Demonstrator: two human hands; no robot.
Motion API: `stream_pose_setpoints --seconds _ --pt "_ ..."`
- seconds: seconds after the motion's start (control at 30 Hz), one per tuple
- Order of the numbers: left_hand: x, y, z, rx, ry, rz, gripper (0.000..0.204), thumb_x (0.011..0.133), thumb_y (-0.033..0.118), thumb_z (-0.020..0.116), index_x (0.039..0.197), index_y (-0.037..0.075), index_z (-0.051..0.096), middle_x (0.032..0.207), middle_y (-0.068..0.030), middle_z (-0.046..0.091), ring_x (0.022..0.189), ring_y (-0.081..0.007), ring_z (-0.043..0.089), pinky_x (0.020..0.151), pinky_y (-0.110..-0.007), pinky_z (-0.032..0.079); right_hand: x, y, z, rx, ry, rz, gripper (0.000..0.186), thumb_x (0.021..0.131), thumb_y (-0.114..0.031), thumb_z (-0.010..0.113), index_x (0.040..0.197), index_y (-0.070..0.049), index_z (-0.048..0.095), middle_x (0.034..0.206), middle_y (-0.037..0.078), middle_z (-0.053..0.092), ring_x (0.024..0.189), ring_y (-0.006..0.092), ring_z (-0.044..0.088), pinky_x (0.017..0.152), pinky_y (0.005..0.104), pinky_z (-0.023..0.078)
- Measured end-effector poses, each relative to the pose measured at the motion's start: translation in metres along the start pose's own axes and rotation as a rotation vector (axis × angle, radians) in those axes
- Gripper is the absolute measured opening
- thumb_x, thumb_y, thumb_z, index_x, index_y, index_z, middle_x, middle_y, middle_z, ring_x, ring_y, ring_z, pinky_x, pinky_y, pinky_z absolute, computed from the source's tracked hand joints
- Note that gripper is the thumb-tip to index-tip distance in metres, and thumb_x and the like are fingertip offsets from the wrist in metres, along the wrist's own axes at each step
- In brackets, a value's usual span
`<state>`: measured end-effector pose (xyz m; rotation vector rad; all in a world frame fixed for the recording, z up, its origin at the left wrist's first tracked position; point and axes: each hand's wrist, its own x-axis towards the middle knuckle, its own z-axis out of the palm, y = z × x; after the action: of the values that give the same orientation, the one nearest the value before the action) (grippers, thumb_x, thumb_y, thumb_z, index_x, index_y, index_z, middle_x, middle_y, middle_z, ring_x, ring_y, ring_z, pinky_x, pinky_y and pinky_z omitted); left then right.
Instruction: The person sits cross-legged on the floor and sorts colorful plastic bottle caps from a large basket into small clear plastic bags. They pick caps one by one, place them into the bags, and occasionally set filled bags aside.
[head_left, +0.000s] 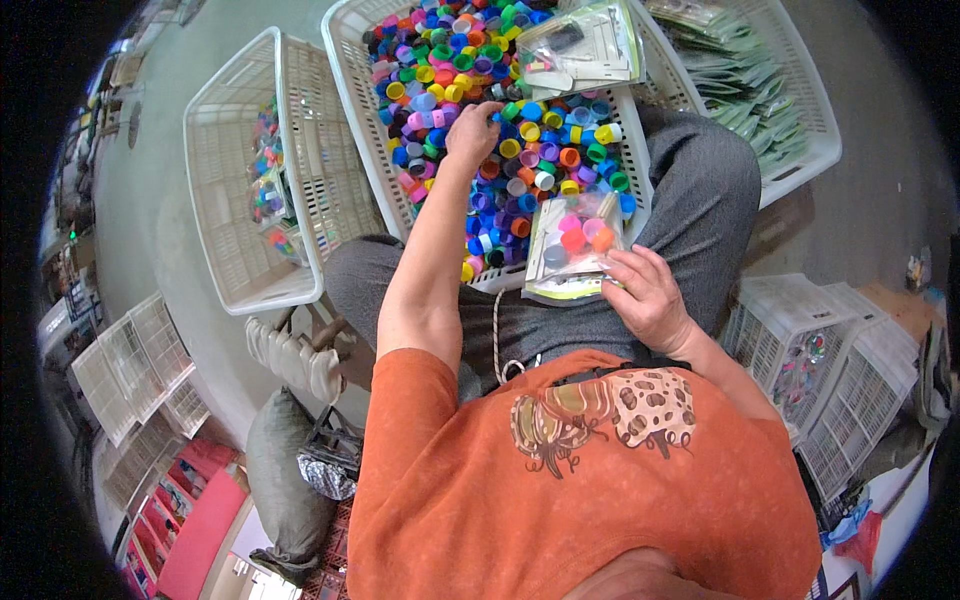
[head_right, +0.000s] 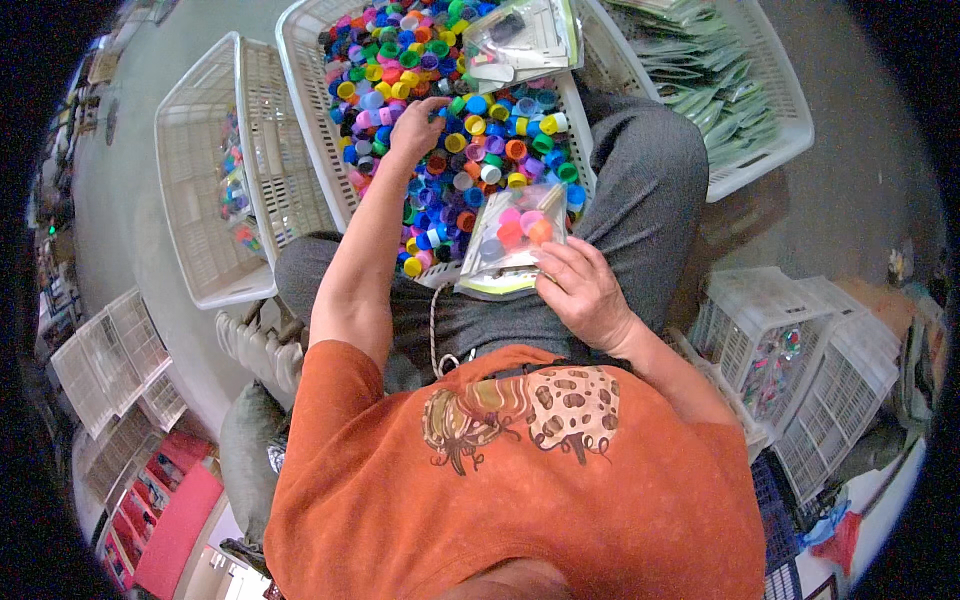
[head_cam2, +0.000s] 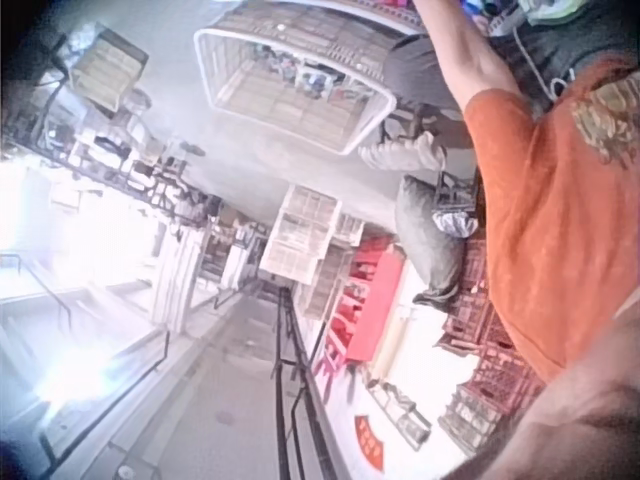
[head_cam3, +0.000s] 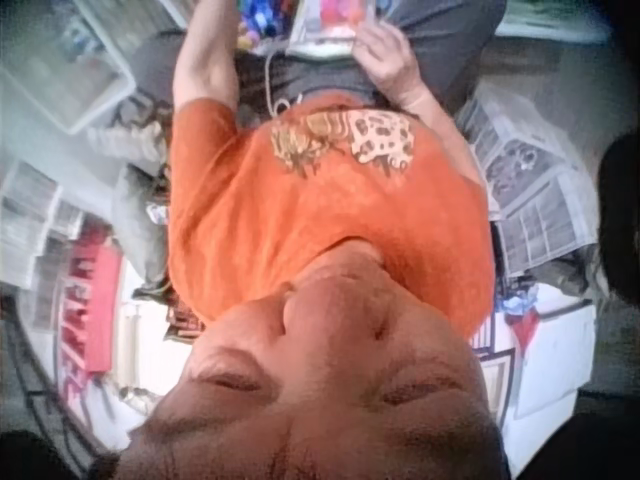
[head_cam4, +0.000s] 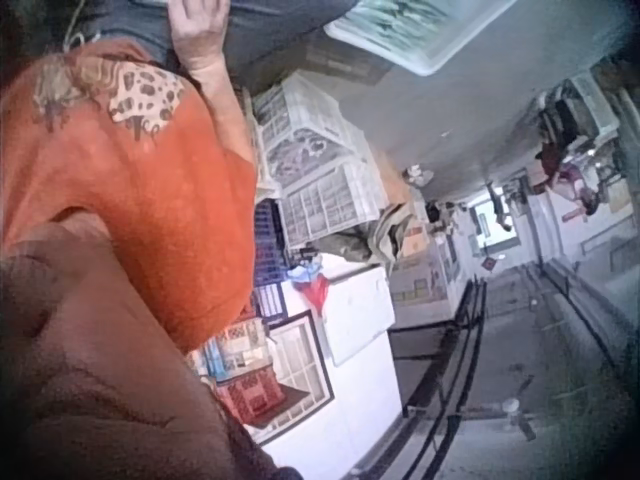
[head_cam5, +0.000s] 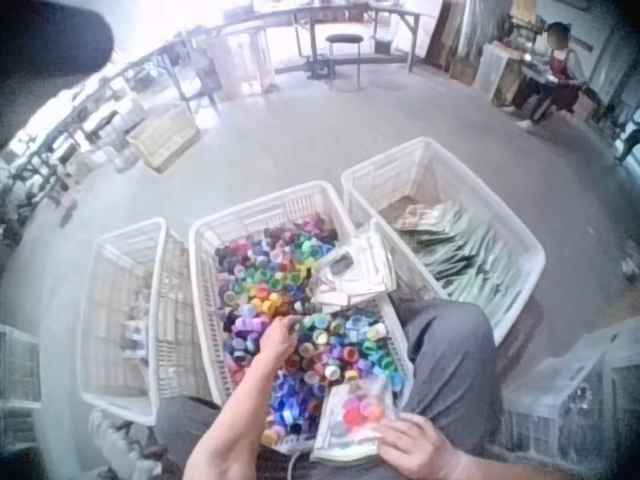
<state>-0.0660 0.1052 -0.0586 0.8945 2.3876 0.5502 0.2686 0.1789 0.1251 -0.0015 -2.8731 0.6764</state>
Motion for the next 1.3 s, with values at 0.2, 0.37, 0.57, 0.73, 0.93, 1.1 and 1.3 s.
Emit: stream_pose_setpoints --seconds 0.2,0.37,0.57,0.73,0.93,1.1,1.3 --pt "0.000 0.028 0.010 0.129 0.015 0.099 0.047 0.086 0.015 0.063 0.132 0.020 0.053 0.124 -0.0136 0.058 0.110 -0.0353 0.061 0.087 -0.046 0.052 -0.002 0.001 0.000 -0.006 0.002 0.005 0.010 0.077 -0.011 0.061 0.085 -0.005 0.063 0.115 0.009 0.063 0.117 0.0241 0.057 0.104 0.0440 0.041" --pt "0.020 0.033 0.019 0.391 -0.124 -0.009 0.047 0.087 0.018 0.064 0.131 0.011 0.049 0.121 -0.0160 0.060 0.104 -0.0365 0.063 0.085 -0.047 0.053 0.000 -0.001 -0.002 0.017 -0.013 0.011 0.011 0.077 -0.010 0.062 0.086 -0.004 0.063 0.116 0.010 0.062 0.117 0.0251 0.057 0.104 0.0448 0.042" --pt "-0.033 0.028 -0.022 0.073 -0.060 0.024 0.037 0.088 0.034 0.067 0.112 0.006 0.060 0.112 -0.0166 0.066 0.101 -0.0383 0.065 0.082 -0.049 0.052 0.001 0.001 -0.002 -0.017 0.048 0.038 0.013 0.076 -0.009 0.062 0.088 -0.004 0.064 0.122 0.012 0.060 0.121 0.0285 0.054 0.103 0.0453 0.043" --pt "-0.125 0.071 -0.080 -0.533 0.040 0.027 0.035 0.087 0.021 0.071 0.116 0.004 0.061 0.100 -0.0094 0.066 0.089 -0.0193 0.065 0.073 -0.032 0.052 0.015 0.002 -0.004 0.022 0.089 0.053 0.013 0.079 -0.008 0.062 0.089 -0.002 0.066 0.127 0.013 0.059 0.122 0.0301 0.054 0.102 0.0453 0.042" --pt "-0.229 0.134 -0.089 -0.385 0.049 0.471 0.041 0.081 0.013 0.076 0.119 0.008 0.061 0.107 -0.0102 0.064 0.095 -0.0255 0.066 0.078 -0.034 0.054 0.022 0.002 -0.004 0.053 0.112 0.038 0.011 0.081 -0.009 0.063 0.088 -0.001 0.067 0.130 0.014 0.058 0.122 0.0302 0.055 0.102 0.0460 0.042" --pt "-0.234 0.150 -0.062 -0.310 0.146 0.444 0.051 0.078 0.006 0.074 0.126 0.009 0.057 0.122 -0.0150 0.057 0.107 -0.0344 0.061 0.088 -0.040 0.052 0.024 -0.006 -0.003 0.040 0.122 0.059 0.011 0.083 -0.010 0.065 0.089 -0.001 0.068 0.130 0.014 0.058 0.122 0.0303 0.055 0.102 0.0462 0.042" --pt "-0.237 0.157 -0.058 -0.255 0.231 0.519 0.053 0.076 -0.005 0.062 0.127 0.007 0.054 0.127 -0.0191 0.052 0.116 -0.0353 0.055 0.092 -0.040 0.051 0.023 -0.004 -0.001 0.069 0.143 0.095 0.010 0.082 -0.009 0.066 0.089 -0.002 0.068 0.131 0.014 0.058 0.124 0.0307 0.054 0.102 0.0462 0.042"
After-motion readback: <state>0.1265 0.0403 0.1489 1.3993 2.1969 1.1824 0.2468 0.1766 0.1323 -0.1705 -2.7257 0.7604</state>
